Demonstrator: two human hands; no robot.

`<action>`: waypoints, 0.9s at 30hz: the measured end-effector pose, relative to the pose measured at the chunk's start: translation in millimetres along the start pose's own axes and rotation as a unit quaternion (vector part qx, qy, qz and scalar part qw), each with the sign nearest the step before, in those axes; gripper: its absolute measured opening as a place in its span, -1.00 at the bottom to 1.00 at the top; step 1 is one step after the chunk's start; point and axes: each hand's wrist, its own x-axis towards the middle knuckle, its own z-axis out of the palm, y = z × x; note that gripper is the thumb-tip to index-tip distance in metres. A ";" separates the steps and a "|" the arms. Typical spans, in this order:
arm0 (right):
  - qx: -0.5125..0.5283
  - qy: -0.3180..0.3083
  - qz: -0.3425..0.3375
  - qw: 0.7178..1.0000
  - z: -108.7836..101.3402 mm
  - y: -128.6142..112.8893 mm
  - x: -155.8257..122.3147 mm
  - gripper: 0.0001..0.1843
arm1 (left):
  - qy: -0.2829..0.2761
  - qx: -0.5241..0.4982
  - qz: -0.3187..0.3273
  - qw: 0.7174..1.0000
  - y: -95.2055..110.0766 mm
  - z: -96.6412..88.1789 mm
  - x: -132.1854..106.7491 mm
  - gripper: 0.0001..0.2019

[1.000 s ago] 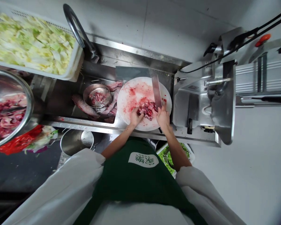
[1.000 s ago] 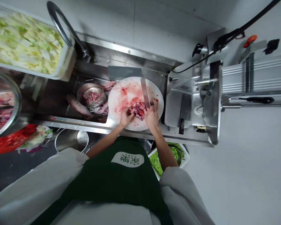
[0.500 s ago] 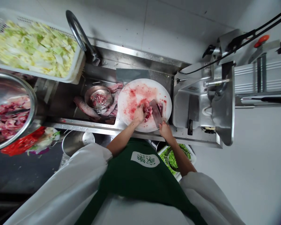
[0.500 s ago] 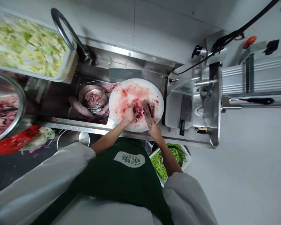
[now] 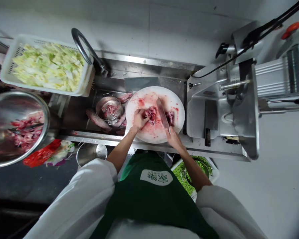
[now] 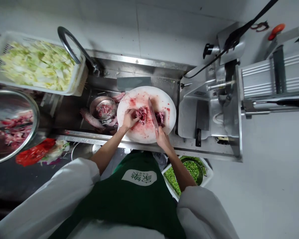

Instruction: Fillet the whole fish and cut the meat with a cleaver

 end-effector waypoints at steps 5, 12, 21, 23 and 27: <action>0.003 0.025 0.004 1.000 2.9 10.9 -21.8 -0.54 | 0.059 -0.030 -0.018 0.998 3.3 -44.3 -54.5 -0.67; 0.014 0.036 -0.004 0.999 0.4 1.0 -18.5 -0.67 | 0.135 0.006 -0.122 0.983 -36.0 -132.1 -222.8 -0.68; -0.053 0.116 -0.068 0.989 20.4 -74.4 -19.6 -0.62 | 0.164 0.022 -0.316 0.934 -127.0 -201.2 -483.1 -0.65; -0.063 0.135 -0.070 0.986 27.3 -82.6 -26.3 -0.63 | 0.175 0.018 -0.369 0.912 -135.3 -211.5 -544.3 -0.64; -0.034 0.167 -0.053 0.984 2.8 -96.8 -36.1 -0.69 | 0.158 0.033 -0.455 0.876 -139.2 -221.9 -655.3 -0.66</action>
